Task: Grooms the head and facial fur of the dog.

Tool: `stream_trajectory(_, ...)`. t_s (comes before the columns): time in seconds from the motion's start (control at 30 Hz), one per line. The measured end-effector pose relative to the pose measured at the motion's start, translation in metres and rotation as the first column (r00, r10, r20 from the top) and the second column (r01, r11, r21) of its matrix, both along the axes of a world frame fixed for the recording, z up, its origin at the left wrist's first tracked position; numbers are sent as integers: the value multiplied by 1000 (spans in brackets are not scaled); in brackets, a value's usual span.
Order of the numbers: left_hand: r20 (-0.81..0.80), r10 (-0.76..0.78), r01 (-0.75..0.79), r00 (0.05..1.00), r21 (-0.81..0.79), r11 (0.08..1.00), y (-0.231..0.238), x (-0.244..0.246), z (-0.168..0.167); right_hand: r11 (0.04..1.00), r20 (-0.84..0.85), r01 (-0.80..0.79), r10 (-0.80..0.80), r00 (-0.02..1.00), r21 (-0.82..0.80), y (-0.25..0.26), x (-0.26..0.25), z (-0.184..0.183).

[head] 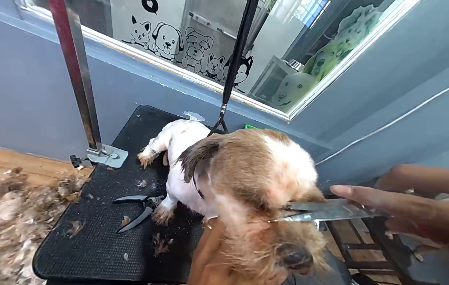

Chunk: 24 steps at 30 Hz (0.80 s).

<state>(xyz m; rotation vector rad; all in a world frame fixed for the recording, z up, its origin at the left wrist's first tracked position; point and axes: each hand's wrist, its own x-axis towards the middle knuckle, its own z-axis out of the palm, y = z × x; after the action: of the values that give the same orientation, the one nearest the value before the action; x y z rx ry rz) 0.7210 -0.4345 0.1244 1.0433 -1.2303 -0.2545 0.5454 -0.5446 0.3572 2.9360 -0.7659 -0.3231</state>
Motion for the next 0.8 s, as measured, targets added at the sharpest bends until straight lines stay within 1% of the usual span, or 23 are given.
stream_trajectory(0.13,8,-4,4,1000,-21,1000,-2,0,0,1000,39,-29,29,999,3,-4,1,1)
stream_trajectory(0.23,27,-18,19,999,-45,999,-4,0,2,998,97,-57,57,994,-11,-9,-1,-1)
stream_trajectory(0.3,29,-16,17,999,-56,998,-5,-1,2,998,146,-42,47,988,-36,-8,3,0)
stream_trajectory(0.37,37,-20,21,999,-45,999,-6,-1,1,992,193,-97,110,975,-76,-14,-1,-2)
stream_trajectory(0.43,37,-29,29,999,-21,999,-5,-1,1,990,242,-111,130,961,-90,-21,-6,-5)
stream_trajectory(0.5,25,-28,28,999,-26,999,-6,-2,0,976,203,-155,184,962,-153,-25,-5,0)
stream_trajectory(0.6,5,-46,46,999,-50,998,-6,-1,2,931,246,-249,316,916,-268,-39,-15,-6)
stream_trajectory(0.63,-3,-56,56,998,-59,997,-5,0,4,924,266,-261,335,904,-278,-47,-22,-9)
stream_trajectory(0.67,-7,-55,54,998,-73,996,-4,1,5,930,276,-258,328,903,-261,-53,-27,-9)
stream_trajectory(0.7,-15,-59,58,998,-88,994,-4,1,6,948,313,-242,298,902,-206,-59,-30,-8)
stream_trajectory(0.73,-21,-66,64,998,-99,993,-4,1,5,969,367,-203,242,898,-142,-60,-28,-9)
stream_trajectory(0.77,-27,-73,69,997,-106,992,-4,1,4,986,382,-145,167,909,-88,-57,-22,-8)
stream_trajectory(0.8,-29,-80,77,996,-108,991,-4,2,3,997,351,-70,81,933,-43,-49,-14,-3)
